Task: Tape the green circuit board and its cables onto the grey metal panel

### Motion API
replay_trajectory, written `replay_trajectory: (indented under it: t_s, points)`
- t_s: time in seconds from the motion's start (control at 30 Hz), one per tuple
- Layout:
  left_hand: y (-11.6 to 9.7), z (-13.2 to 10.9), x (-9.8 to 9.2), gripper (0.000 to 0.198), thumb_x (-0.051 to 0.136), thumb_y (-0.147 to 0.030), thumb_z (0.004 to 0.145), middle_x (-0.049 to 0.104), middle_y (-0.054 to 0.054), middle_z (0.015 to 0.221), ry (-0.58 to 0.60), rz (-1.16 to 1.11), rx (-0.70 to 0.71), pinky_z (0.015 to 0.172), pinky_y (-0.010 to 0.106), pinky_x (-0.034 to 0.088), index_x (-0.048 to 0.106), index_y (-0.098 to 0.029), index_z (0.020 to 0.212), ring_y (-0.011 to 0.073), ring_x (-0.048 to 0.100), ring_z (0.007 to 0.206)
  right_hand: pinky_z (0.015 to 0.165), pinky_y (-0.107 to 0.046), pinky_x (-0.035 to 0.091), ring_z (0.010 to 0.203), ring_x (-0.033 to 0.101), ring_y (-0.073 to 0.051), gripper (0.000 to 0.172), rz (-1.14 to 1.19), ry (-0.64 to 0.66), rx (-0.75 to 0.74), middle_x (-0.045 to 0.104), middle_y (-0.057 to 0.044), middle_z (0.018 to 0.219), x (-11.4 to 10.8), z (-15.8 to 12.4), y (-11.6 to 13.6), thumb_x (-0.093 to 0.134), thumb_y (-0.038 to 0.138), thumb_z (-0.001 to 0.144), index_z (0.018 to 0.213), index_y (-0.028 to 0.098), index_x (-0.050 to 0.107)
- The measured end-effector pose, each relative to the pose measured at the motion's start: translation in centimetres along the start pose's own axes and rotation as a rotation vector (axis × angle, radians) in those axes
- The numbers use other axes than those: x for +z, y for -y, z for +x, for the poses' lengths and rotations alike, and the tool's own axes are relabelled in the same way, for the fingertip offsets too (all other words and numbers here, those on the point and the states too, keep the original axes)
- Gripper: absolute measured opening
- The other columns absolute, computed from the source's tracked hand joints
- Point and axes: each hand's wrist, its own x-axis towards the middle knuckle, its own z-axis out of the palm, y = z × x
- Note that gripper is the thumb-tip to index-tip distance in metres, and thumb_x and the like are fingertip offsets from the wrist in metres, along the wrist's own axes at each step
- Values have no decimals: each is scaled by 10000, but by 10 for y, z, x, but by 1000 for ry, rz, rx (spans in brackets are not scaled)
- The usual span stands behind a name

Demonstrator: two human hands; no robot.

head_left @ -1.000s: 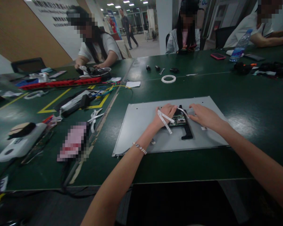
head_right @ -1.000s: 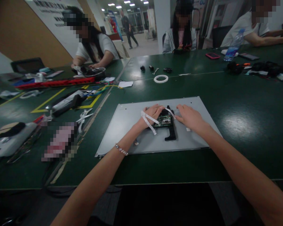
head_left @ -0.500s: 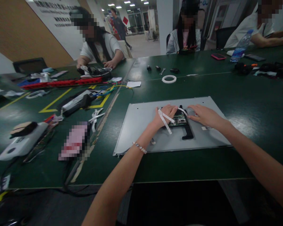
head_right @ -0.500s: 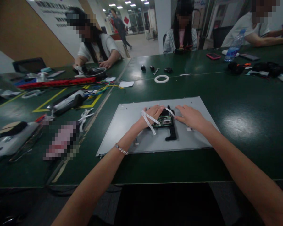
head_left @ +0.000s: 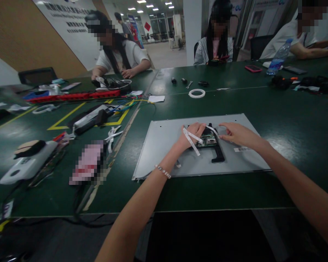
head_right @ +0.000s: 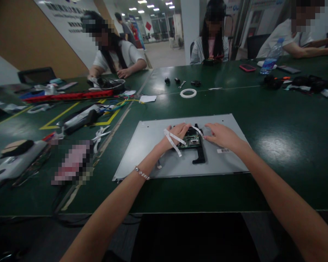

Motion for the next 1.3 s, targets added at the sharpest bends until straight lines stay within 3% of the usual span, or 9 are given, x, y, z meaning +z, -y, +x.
replay_trajectory:
  t_s: [0.2,0.37,0.6,0.8,0.97,1.03,1.1,1.23,1.3]
  points:
    - [4,2,-2,475,188,-428,985,590,66,1289,-142,-139,5,1083,541,253,554,-239,1223,233,495,1241,695,-323,447,749,594,-194,444,121,-130,35,660,-78,863,-8,0,11,533,402,859,1232,166,581]
    - [5,2,-8,428,263,-399,978,628,80,1219,-328,-352,40,1029,380,377,563,-185,1196,198,550,1167,689,-295,474,777,629,-172,303,429,-298,-6,685,-65,916,-13,-5,47,497,346,882,1064,178,672]
    - [-7,-1,-4,424,287,-404,970,641,109,1161,-430,-508,91,973,315,430,574,-146,1146,190,582,1101,682,-293,473,781,616,-150,286,732,-76,-156,669,-52,1008,1,-14,87,555,400,857,1032,206,672]
    - [-7,-4,-2,413,309,-408,965,645,113,1140,-438,-441,91,952,337,442,575,-147,1144,198,593,1060,682,-289,431,736,564,-133,251,968,61,-94,631,-25,826,4,-13,85,633,428,796,854,184,648]
    - [2,-1,-5,409,338,-431,955,656,115,1110,-466,-485,86,959,344,437,588,-142,1100,202,591,1070,669,-262,388,706,519,-112,251,1073,22,-4,586,3,744,-13,-14,82,650,427,767,765,180,601]
    - [4,-1,-12,437,328,-477,950,683,94,1022,-410,-620,42,866,311,486,593,-154,1077,183,632,978,623,-245,360,674,491,-104,258,1060,8,22,570,7,717,-19,-14,78,638,435,769,761,181,596]
    - [3,-4,-22,536,275,-559,937,697,83,907,-254,-799,-32,675,257,512,600,-148,1053,159,665,794,575,-232,322,638,453,-95,269,1022,17,32,553,7,705,-24,-14,72,629,447,770,779,179,608]
    - [-1,-12,-43,783,149,-731,854,687,94,760,119,-1001,-132,426,200,398,638,-122,925,120,613,528,536,-225,278,594,394,-81,290,929,31,42,527,10,694,-27,-13,63,619,463,772,804,174,625]
    - [-2,-15,-48,805,151,-747,841,676,96,708,195,-1029,-127,388,193,358,642,-109,867,112,592,485,538,-225,281,593,397,-81,289,895,35,59,532,10,691,-29,-13,63,614,462,772,790,174,628]
